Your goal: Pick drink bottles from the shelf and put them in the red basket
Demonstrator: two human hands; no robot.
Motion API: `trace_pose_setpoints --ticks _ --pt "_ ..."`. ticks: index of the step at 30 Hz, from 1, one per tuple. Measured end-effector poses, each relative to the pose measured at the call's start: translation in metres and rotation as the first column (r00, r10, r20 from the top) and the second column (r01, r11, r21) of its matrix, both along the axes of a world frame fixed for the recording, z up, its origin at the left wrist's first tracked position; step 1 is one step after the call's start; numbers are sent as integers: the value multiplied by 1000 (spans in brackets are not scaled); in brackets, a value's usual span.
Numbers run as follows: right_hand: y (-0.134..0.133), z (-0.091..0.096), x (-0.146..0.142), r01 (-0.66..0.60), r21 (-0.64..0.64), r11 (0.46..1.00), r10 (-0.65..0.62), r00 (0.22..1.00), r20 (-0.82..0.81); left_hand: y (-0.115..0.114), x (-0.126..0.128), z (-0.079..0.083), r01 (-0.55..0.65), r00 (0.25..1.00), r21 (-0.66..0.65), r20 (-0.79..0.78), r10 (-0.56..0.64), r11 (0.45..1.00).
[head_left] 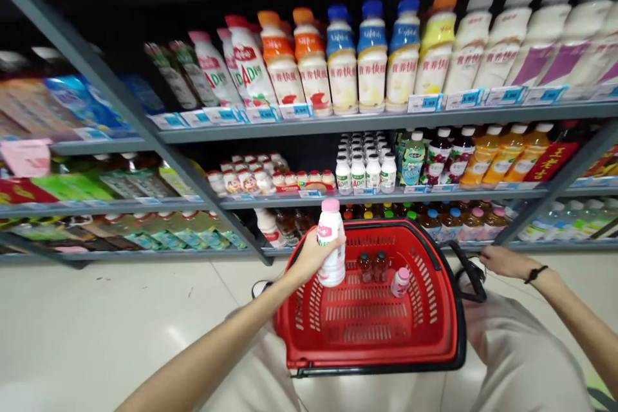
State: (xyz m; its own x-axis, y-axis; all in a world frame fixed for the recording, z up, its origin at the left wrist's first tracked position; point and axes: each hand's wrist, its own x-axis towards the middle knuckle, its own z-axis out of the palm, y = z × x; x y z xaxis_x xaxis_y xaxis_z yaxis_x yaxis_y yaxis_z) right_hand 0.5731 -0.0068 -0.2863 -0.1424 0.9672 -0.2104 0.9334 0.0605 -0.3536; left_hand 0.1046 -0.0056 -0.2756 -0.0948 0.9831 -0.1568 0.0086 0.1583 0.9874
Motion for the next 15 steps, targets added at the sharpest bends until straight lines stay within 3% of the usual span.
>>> trace_pose_setpoints --ticks 3,6,9,11,12,13,15 --pt "5 21 -61 -199 -111 974 179 970 -164 13 13 8 74 992 -33 102 -70 997" --pt "-4 20 -144 -269 -110 957 154 790 -593 17 27 15 172 940 -12 300 -161 985" --pt "-19 -9 -215 -287 -295 912 -136 465 -875 9 38 15 201 880 -24 443 -169 979" --pt "-33 -34 -244 -388 -449 805 -433 131 -892 0 41 11 204 864 -75 483 -143 976" --pt "-40 -45 -253 -430 -501 751 -547 19 -837 -4 41 8 213 858 -101 495 -136 972" --pt "-46 -54 -258 -470 -527 708 -617 -51 -785 -8 41 4 228 853 -124 503 -137 966" --pt "-57 -64 -261 -533 -541 651 -684 -102 -722 -14 39 -2 269 843 -150 515 -157 951"
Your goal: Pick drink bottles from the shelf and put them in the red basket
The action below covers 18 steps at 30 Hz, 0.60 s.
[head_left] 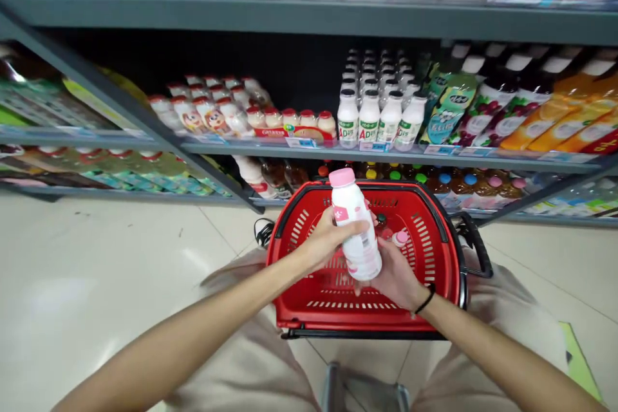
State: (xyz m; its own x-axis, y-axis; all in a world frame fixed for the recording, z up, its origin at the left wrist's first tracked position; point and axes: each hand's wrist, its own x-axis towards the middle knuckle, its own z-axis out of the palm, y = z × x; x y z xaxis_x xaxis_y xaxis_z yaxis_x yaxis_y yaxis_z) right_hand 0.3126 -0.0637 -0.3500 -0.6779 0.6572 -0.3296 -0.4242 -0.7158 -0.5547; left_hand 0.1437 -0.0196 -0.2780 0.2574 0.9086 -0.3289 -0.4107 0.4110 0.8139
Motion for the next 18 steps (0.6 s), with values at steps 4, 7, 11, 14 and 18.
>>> trace_pose_setpoints --ticks 4,7,11,14,18 --pt "-9 -1 8 -13 -4 1000 13 1000 -13 -3 -6 -7 101 995 22 18 -102 995" --pt "-11 2 17 45 35 998 -47 998 47 -3 -11 -6 126 992 58 3 -127 990" --pt "-17 5 24 67 116 991 -83 986 144 -4 -13 0 94 995 130 -55 -87 987" --pt "-22 8 26 29 183 983 -64 980 189 -4 -9 5 100 993 163 -81 -87 982" --pt "-23 11 28 14 226 974 -54 983 175 -3 1 10 101 991 177 -110 -82 979"
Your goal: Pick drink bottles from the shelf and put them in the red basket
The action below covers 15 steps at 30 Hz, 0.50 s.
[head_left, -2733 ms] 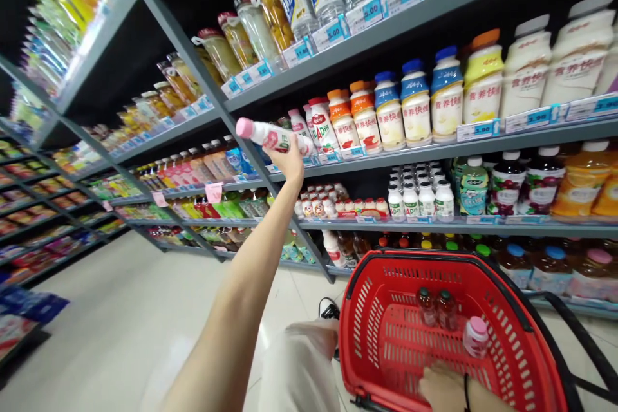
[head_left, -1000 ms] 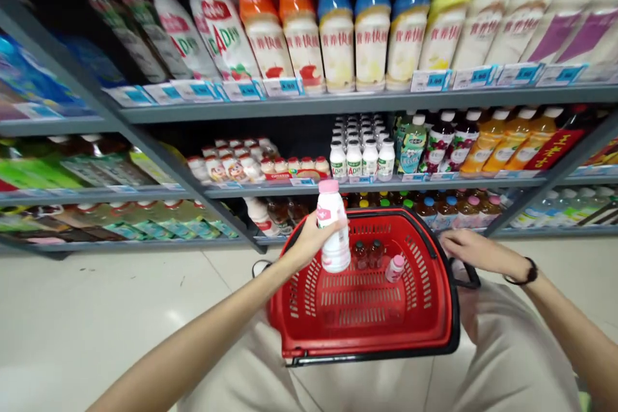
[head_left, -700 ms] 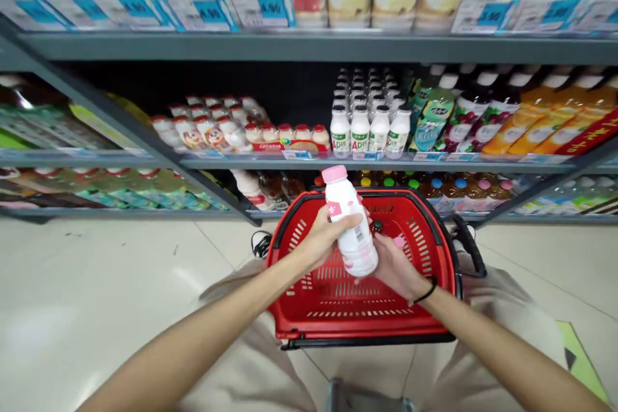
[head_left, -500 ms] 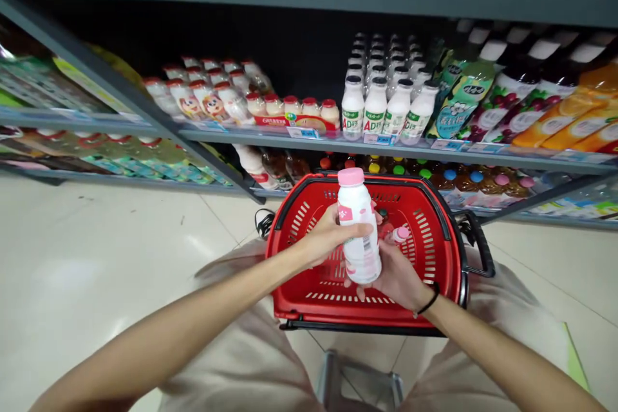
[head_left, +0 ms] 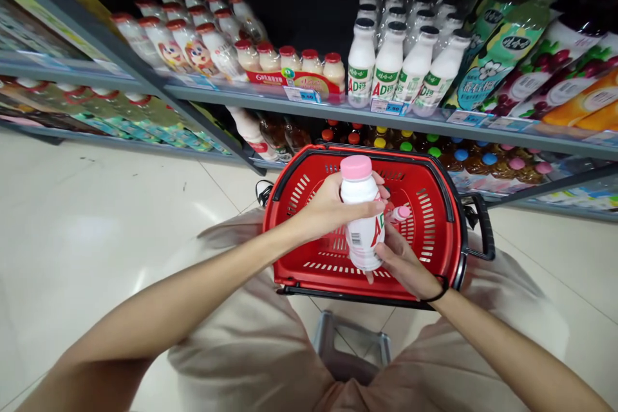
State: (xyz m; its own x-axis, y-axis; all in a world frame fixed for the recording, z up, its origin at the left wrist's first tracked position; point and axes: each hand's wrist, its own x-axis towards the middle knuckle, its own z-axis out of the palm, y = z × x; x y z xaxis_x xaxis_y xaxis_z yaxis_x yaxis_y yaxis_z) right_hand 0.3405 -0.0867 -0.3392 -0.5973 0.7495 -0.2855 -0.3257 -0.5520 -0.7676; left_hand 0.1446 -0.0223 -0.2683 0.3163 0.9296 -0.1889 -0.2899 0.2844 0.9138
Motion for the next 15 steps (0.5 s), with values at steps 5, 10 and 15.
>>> trace_pose_setpoints --ticks 5,10,15 --pt "3 -4 6 29 22 999 -29 1000 1 3 8 3 -49 998 13 -31 50 999" --pt "0 -9 7 34 -8 999 -34 999 0 1 11 -7 -124 990 -41 -71 121 991" --pt "-2 -13 5 40 -20 999 -39 999 30 -2 12 -15 -155 984 -30 -88 152 987"
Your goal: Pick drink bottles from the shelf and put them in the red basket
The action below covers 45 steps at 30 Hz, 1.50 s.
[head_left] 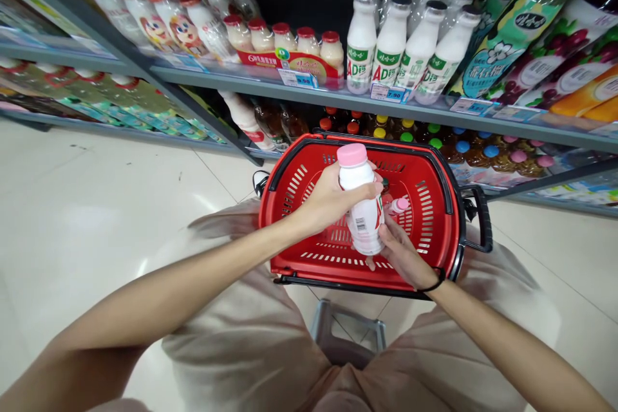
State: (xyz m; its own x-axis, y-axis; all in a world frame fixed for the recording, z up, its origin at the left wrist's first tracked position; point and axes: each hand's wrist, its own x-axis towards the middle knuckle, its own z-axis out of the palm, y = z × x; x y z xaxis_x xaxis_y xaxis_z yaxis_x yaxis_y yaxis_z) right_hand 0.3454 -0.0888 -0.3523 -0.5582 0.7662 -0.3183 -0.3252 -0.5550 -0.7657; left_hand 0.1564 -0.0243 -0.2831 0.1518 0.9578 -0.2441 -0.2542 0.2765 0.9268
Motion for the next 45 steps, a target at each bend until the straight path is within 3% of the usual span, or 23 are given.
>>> trace_pose_setpoints --ticks 19,45 --pt "-2 -5 -3 -49 10 999 48 997 59 -7 -6 -8 -1 997 -18 -80 0 1000" --pt "-1 -5 -4 -68 11 998 67 993 94 -6 -6 -9 -3 997 -28 -77 1 1000"
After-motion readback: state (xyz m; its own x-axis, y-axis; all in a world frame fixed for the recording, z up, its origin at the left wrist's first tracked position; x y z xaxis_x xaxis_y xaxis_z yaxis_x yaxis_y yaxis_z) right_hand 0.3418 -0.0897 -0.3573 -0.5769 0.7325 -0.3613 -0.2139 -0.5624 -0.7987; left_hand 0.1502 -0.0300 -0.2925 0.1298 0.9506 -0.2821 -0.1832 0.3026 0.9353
